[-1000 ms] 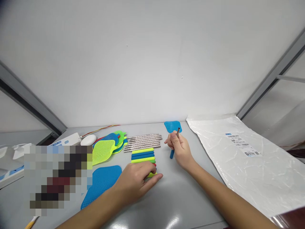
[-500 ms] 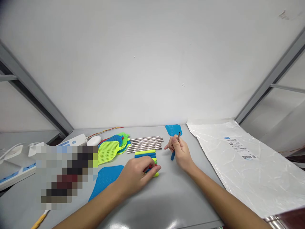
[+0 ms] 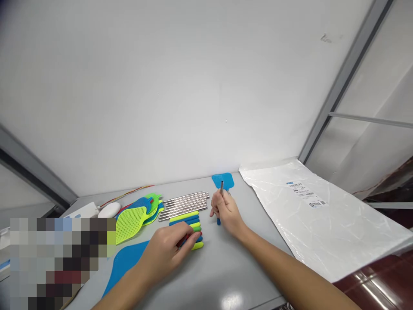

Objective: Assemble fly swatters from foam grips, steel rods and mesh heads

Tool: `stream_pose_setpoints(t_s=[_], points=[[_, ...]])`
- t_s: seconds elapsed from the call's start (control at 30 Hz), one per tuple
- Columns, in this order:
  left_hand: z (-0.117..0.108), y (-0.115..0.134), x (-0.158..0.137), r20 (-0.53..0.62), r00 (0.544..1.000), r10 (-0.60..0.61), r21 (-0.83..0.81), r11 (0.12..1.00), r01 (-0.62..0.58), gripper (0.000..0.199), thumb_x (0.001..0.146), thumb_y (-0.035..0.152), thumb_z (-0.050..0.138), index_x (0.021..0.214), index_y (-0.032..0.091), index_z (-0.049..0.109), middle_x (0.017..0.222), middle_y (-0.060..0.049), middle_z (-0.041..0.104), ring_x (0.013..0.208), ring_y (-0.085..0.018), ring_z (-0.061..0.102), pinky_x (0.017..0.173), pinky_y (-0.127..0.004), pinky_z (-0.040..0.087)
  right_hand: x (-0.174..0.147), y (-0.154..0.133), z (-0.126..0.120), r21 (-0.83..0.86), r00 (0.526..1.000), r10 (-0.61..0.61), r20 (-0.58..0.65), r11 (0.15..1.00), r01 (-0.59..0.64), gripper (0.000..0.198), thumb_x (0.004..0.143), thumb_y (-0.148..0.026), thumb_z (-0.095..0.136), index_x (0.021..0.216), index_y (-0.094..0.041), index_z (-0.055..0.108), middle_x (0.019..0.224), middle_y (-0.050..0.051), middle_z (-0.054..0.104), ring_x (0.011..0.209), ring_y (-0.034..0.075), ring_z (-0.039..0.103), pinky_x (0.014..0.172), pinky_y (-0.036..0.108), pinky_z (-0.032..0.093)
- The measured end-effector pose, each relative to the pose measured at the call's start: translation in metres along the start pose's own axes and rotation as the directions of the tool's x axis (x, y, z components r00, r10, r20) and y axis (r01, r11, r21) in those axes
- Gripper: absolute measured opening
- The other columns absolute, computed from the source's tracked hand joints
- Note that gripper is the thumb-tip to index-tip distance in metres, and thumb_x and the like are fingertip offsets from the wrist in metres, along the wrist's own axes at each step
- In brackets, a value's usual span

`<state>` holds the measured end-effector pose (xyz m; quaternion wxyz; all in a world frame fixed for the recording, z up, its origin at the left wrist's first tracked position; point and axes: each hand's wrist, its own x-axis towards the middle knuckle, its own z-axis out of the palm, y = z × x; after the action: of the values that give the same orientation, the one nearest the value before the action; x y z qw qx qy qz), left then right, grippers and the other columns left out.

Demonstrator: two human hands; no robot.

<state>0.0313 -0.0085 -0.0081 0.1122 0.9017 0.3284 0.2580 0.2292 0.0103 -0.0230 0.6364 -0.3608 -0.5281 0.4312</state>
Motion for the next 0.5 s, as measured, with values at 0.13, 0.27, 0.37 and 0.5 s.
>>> stream_pose_setpoints(t_s=[0.13, 0.27, 0.37, 0.5], points=[[0.002, 0.004, -0.001, 0.005, 1.000, 0.010, 0.008, 1.000, -0.011, 0.023, 0.094, 0.029, 0.042, 0.082, 0.019, 0.059, 0.070, -0.001, 0.058, 0.062, -0.013, 0.052, 0.057, -0.023, 0.037, 0.006, -0.013, -0.004, 0.186, 0.996, 0.012, -0.086, 0.983, 0.004, 0.043, 0.091, -0.060, 0.039, 0.070, -0.023, 0.040, 0.059, -0.006, 0.039, 0.046, 0.010, 0.039, 0.059, 0.032, 0.050], [0.007, 0.011, 0.001, 0.064, 0.997, -0.032, 0.001, 0.999, 0.032, 0.023, 0.093, 0.037, 0.045, 0.084, 0.020, 0.057, 0.076, -0.001, 0.060, 0.068, -0.015, 0.055, 0.059, -0.025, 0.038, 0.004, -0.024, 0.003, 0.374, 0.987, 0.112, -0.112, 0.925, -0.063, 0.044, 0.090, -0.062, 0.037, 0.070, -0.023, 0.040, 0.062, -0.004, 0.043, 0.052, 0.013, 0.045, 0.063, 0.034, 0.049], [0.015, 0.019, 0.001, 0.111, 0.993, -0.037, 0.001, 0.999, 0.037, 0.022, 0.090, 0.040, 0.049, 0.083, 0.020, 0.055, 0.079, -0.001, 0.061, 0.070, -0.015, 0.056, 0.059, -0.025, 0.038, 0.000, -0.024, 0.011, 0.438, 0.976, 0.194, -0.102, 0.890, -0.131, 0.044, 0.091, -0.062, 0.036, 0.070, -0.024, 0.041, 0.062, -0.004, 0.042, 0.052, 0.013, 0.042, 0.062, 0.033, 0.047], [0.027, 0.026, 0.000, 0.071, 0.996, -0.058, 0.091, 0.994, 0.051, 0.020, 0.091, 0.028, 0.044, 0.074, 0.020, 0.050, 0.072, 0.000, 0.057, 0.063, -0.015, 0.053, 0.056, -0.027, 0.035, -0.004, -0.021, 0.015, 0.501, 0.954, 0.285, -0.089, 0.841, -0.204, 0.043, 0.091, -0.061, 0.036, 0.072, -0.024, 0.042, 0.064, -0.004, 0.040, 0.053, 0.012, 0.039, 0.063, 0.032, 0.046]])
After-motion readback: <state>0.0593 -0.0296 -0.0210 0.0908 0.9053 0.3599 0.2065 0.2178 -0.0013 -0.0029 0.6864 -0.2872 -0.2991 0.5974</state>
